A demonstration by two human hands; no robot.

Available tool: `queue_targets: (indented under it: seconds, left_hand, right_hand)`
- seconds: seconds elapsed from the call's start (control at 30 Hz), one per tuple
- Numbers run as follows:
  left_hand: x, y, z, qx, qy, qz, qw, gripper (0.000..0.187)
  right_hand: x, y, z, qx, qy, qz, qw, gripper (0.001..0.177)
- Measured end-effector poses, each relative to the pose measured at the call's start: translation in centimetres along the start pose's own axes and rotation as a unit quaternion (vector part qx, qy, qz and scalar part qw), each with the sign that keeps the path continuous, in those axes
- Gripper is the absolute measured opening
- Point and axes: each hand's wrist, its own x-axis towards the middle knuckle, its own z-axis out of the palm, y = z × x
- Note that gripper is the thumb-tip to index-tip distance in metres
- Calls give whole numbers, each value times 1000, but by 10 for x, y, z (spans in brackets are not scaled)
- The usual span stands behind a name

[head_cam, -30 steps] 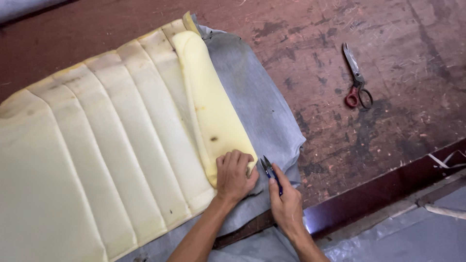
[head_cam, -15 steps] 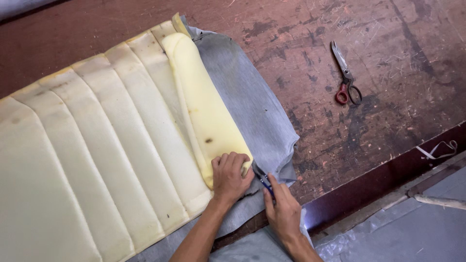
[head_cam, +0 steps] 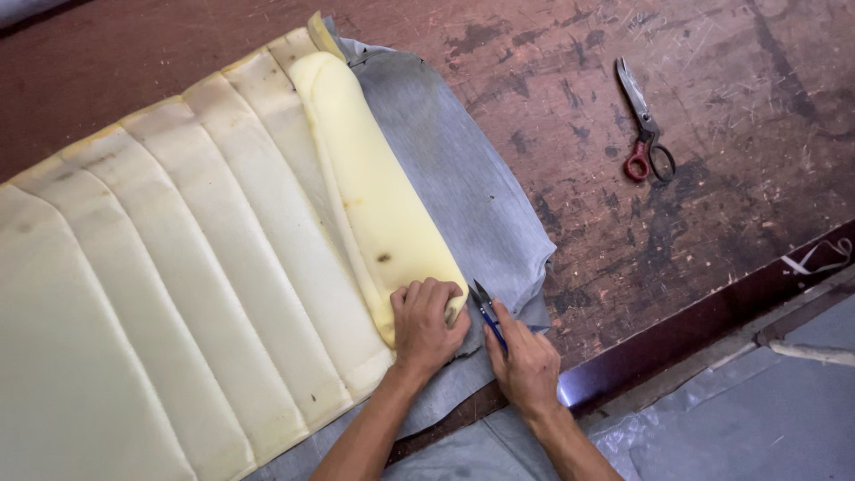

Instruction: The person uses a utility knife to cut a long strip from a large piece of yellow foam on a wooden workbench. They then use pliers to pull and trim a gray fabric or tape edge along the foam's perimeter.

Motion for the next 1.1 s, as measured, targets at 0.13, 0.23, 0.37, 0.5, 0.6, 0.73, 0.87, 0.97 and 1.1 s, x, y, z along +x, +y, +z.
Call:
queue_targets:
  seconds: [0.13,0.23,0.37,0.5,0.6,0.73,0.87,0.97,1.1]
  left_hand:
    - [0,1,1,-6,14,10,1000,23]
    - [3,3,-1,3,12,15,1000,24]
    - [-6,4,-4,6,-2,60,998,28]
    - [-3,9,-6,-4,12,76,997,25]
    - [-6,11,-7,-8,18,69,997,22]
    - [-7,17,-10,-35,11,47,998,21]
    - [-13,29,-12,-57,10,43,997,21]
    - [-18,30,-14,-62,4,37,997,22]
    - [-13,15,-20,-98,22,11,995,21]
  right_hand:
    - [-5,1,-7,-6,20,-20,1000,45]
    - [-2,0,-8,-6,20,-28,999,45]
    - [1,2,0,-17,25,-41,999,47]
    - [13,-4,7,-26,85,-63,994,45]
    - [13,-7,8,-48,25,-27,998,44]
    - [14,-6,7,-36,41,-42,998,44]
    - [15,-7,11,-20,22,-23,999,48]
    - [18,-9,13,-11,-20,8,1000,52]
    - [19,-13,4,-8,-22,8,1000,54]
